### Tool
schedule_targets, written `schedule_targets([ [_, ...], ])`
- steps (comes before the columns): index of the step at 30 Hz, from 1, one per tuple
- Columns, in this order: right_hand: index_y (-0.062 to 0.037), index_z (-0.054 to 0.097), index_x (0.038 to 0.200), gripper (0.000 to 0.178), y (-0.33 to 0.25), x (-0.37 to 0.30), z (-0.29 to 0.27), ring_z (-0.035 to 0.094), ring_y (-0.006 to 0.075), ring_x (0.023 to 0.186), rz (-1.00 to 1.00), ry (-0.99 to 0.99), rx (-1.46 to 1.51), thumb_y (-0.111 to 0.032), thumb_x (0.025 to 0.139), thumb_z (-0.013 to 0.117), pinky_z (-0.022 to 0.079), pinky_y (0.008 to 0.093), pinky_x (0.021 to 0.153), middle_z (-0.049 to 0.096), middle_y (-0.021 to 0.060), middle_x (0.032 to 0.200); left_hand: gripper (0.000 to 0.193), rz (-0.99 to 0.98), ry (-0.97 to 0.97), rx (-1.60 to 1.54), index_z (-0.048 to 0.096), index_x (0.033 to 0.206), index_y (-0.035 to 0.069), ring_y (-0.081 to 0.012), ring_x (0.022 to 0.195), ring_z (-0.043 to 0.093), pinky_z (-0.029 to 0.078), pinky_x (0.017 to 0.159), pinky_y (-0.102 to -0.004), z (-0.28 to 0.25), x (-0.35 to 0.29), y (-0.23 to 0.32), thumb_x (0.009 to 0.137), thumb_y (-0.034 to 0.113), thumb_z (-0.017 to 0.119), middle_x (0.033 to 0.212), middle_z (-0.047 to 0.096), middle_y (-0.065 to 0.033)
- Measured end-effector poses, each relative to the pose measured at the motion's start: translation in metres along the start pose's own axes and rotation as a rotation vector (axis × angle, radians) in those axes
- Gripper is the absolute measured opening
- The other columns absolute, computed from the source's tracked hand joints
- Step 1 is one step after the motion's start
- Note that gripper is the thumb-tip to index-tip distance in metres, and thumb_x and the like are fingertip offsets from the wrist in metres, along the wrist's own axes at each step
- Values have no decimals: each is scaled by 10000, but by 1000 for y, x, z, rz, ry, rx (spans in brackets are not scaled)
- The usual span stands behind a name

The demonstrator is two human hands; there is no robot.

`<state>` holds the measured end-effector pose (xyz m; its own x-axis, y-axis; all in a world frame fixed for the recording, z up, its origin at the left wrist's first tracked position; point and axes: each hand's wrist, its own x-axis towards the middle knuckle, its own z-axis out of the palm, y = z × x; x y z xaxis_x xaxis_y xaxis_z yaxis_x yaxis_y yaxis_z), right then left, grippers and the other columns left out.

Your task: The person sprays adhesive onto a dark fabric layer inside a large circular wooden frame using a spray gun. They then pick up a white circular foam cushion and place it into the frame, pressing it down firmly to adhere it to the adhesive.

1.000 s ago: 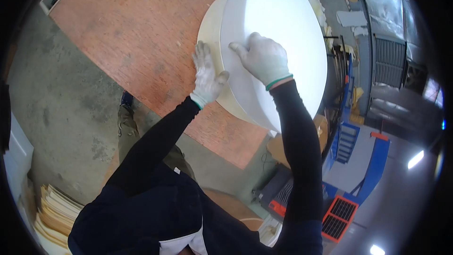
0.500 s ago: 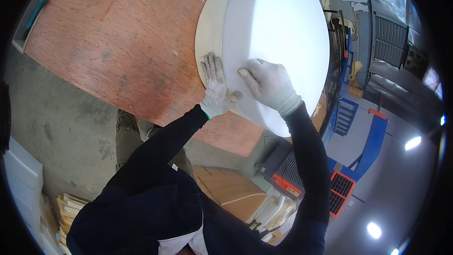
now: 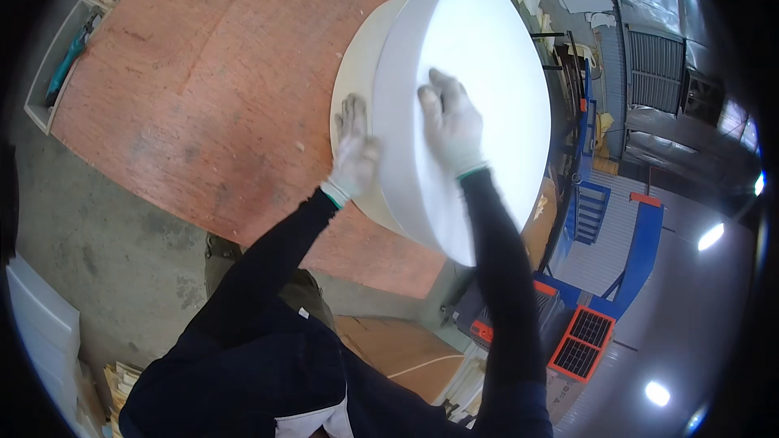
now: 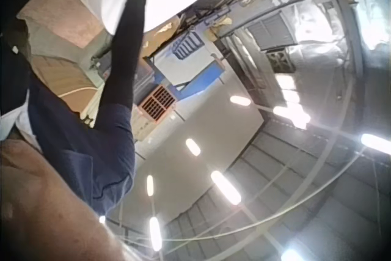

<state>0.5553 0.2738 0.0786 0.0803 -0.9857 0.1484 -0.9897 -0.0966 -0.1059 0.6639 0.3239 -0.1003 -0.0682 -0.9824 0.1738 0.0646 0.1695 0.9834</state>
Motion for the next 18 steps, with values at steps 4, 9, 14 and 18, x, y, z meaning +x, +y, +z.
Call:
schedule_targets([
  [4,-23,613,1192,356,7,-4,1,684,310,1020,60,-39,122,-324,1003,579,529,394,897,669,198,1220,747,-2,-77,-106,215,1528,-99,-494,1480,203,70,1209,-613,-17,6,0,964,311,483,1576,240,-338],
  [9,-11,610,1166,355,-8,2,-10,683,280,951,131,-101,93,-320,992,604,541,385,823,687,181,1184,718,113,-27,144,244,1518,-100,-496,1481,199,49,1209,-611,-16,69,15,1002,360,436,1568,250,-351],
  [14,-8,610,1164,350,-6,-3,2,666,281,828,133,-5,115,-309,985,613,542,361,779,700,175,1129,655,-115,-164,-126,254,1533,-69,-462,1503,167,14,1213,-598,-9,87,24,1040,341,384,1590,224,-331],
  [18,2,607,1123,352,1,-3,-1,657,273,762,97,-1,95,-323,986,609,539,357,718,704,178,1116,632,-167,-73,-144,263,1552,-22,-439,1517,145,5,1219,-579,-28,108,1,1040,324,392,1612,227,-283],
])
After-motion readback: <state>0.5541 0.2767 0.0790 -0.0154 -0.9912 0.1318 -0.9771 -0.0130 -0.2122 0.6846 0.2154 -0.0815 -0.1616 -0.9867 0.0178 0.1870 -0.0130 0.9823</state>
